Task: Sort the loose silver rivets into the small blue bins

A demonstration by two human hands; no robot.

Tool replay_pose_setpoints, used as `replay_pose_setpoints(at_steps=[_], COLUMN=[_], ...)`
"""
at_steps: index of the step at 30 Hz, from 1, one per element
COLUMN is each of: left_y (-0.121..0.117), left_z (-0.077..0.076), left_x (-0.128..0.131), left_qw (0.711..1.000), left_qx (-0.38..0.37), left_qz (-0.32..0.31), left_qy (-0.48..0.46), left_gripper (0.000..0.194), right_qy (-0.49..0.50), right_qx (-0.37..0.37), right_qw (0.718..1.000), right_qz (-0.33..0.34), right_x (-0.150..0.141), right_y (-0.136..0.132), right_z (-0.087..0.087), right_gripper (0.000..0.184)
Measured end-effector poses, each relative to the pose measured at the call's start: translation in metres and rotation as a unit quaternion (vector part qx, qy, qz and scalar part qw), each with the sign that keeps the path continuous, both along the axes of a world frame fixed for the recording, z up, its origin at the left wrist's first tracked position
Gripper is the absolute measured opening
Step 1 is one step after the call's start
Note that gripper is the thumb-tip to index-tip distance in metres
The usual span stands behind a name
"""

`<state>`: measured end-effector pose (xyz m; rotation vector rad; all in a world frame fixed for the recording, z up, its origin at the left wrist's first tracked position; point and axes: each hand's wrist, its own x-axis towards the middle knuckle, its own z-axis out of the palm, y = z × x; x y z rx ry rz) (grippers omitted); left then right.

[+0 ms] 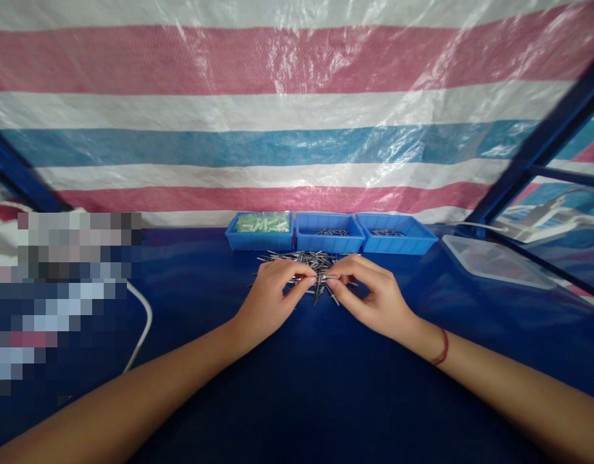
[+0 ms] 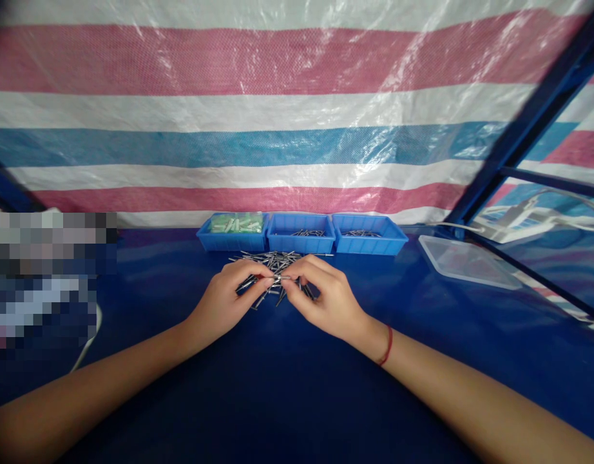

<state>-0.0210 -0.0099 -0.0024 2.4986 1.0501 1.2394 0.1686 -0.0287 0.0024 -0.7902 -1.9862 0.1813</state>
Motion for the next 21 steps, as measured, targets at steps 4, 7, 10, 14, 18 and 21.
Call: replay_pose_setpoints(at_steps=[4,7,10,14,18,21], left_y=[-0.002,-0.004,-0.005,-0.005,-0.005,-0.006], left_z=[-0.001,-0.002,-0.004,-0.007,-0.009,-0.010], left_x=[0.000,-0.001,-0.001,0.000,0.001,0.001], left_qw=[0.999,0.998,0.997,0.991,0.986,0.984], left_qx=[0.004,0.004,0.011,0.015,0.000,-0.008], left_qz=[-0.025,-0.023,-0.003,0.009,0.023,0.031], left_qy=[0.023,0.051,0.074,0.129,0.166,0.175], left_gripper=[0.007,0.019,0.026,0.015,0.016,0.018], right_qy=[-0.016,0.025,0.138,0.280,0.324,0.351], right_qx=[0.021,-0.011,-0.055,-0.128,-0.170,-0.188], right_qw=[1.000,0.997,0.970,0.893,0.862,0.862], right_qz=[0.010,-0.065,-0.190,-0.329,-0.350,-0.315], right_x=[-0.001,0.006,0.028,0.067,0.086,0.080], right_y=[-0.001,0.009,0.030,0.059,0.072,0.070], right_z=[0.001,0.000,0.000,-0.002,-0.006,-0.008], right_gripper=[0.013,0.018,0.019,0.027,0.032,0.032])
